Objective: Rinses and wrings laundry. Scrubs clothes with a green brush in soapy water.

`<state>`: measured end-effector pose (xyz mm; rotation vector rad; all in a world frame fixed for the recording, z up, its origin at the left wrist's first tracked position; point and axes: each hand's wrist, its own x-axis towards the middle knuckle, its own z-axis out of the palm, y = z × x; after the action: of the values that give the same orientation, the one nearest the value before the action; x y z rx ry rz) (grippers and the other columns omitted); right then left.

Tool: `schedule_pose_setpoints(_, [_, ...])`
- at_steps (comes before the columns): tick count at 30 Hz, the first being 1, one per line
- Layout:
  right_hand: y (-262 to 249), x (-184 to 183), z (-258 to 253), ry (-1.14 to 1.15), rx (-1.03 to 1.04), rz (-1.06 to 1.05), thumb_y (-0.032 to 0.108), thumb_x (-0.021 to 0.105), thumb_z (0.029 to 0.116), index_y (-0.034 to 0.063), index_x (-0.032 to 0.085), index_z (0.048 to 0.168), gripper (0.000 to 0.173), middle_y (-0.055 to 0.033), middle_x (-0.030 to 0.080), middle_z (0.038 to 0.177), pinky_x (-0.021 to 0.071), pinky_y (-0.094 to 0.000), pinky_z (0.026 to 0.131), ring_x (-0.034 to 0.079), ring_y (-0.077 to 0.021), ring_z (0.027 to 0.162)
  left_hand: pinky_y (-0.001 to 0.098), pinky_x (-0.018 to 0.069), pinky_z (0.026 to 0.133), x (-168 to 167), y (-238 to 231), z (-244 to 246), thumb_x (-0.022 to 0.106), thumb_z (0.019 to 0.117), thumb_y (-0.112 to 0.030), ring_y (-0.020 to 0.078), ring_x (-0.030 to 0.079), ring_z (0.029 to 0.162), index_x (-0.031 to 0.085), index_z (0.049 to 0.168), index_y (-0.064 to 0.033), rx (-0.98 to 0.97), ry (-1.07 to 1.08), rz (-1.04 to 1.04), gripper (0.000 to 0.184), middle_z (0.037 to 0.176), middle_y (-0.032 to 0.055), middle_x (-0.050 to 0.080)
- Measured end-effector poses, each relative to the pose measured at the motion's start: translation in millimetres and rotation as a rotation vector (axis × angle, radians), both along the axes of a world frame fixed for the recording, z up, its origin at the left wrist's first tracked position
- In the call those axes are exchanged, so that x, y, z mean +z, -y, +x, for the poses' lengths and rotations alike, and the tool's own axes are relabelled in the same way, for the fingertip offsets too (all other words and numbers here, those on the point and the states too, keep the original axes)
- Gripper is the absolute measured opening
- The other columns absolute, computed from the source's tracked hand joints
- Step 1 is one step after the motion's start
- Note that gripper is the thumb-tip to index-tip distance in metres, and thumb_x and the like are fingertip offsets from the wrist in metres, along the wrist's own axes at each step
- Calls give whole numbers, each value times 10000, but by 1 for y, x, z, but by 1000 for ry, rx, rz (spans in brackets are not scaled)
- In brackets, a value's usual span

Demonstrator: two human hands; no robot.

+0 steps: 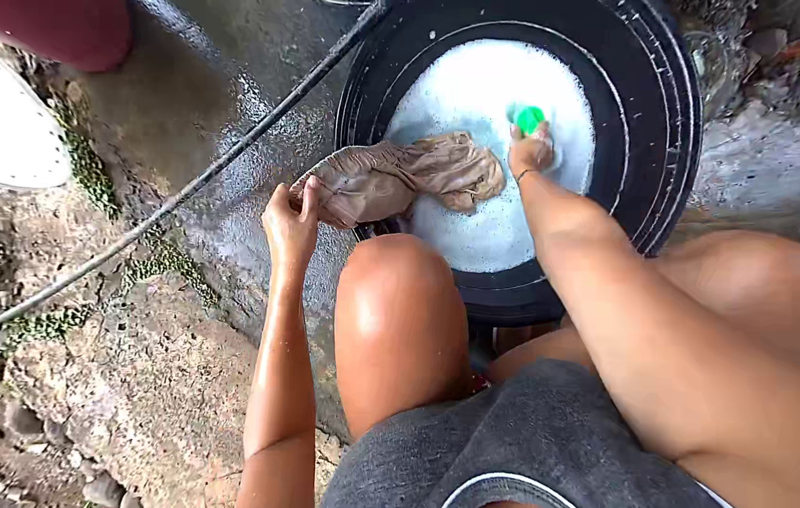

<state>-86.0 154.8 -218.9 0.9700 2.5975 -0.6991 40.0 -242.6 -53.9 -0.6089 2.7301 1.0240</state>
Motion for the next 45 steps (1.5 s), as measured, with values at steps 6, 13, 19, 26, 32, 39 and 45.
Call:
schedule_pose_setpoints(6, [113,22,21,-398,1,-332,482,703,935,-46,633,1289,639,-238,696,1197,504,-523,1038,665,-356,1153,344,581,775,-40,-12,-17,507,1072,-412,103,661,779,632,982,-76,414,-300,620,370,825,-2,659])
schedule_pose_setpoints(13, [258,137,70,-965,749,-926,418,844,822,-18,698,833,460,-106,671,677,537,-394,582,659,-191,619,368,596,813,-28,-16,-23,322,1116,-392,129,694,845,629,1058,-84,421,-357,915,438,878,26,707])
schedule_pose_setpoints(19, [205,20,22,-528,561,-534,528,603,996,19,739,927,532,-136,717,819,562,-517,774,708,-272,792,390,614,740,-2,-22,-19,253,1124,-434,144,704,764,618,943,-109,468,-274,844,521,781,14,691])
schedule_pose_setpoints(26, [263,149,62,-950,711,-861,595,817,769,6,704,778,601,-86,634,606,486,-397,546,625,-189,564,360,596,798,-24,-17,-5,467,989,-180,111,678,874,554,1108,-97,440,-489,936,170,932,-3,685])
schedule_pose_setpoints(32, [185,-3,19,-202,426,-473,684,644,893,20,718,1107,701,-178,731,1011,527,-609,918,704,-343,986,401,608,759,2,-23,-13,257,1125,-392,142,695,767,586,898,-145,436,-397,854,470,765,2,672])
schedule_pose_setpoints(39, [256,119,74,-829,575,-839,490,827,815,-22,717,873,527,-112,675,676,549,-417,580,672,-208,623,293,602,730,9,-28,-5,324,1119,-307,62,688,766,620,970,-167,425,-443,769,360,812,-59,690])
schedule_pose_setpoints(45, [179,-5,11,-139,299,-439,705,601,907,23,708,1063,708,-182,717,1016,528,-595,894,696,-346,990,267,581,644,18,-32,-7,292,1128,-342,46,651,649,587,826,-204,323,-500,756,444,678,-85,631])
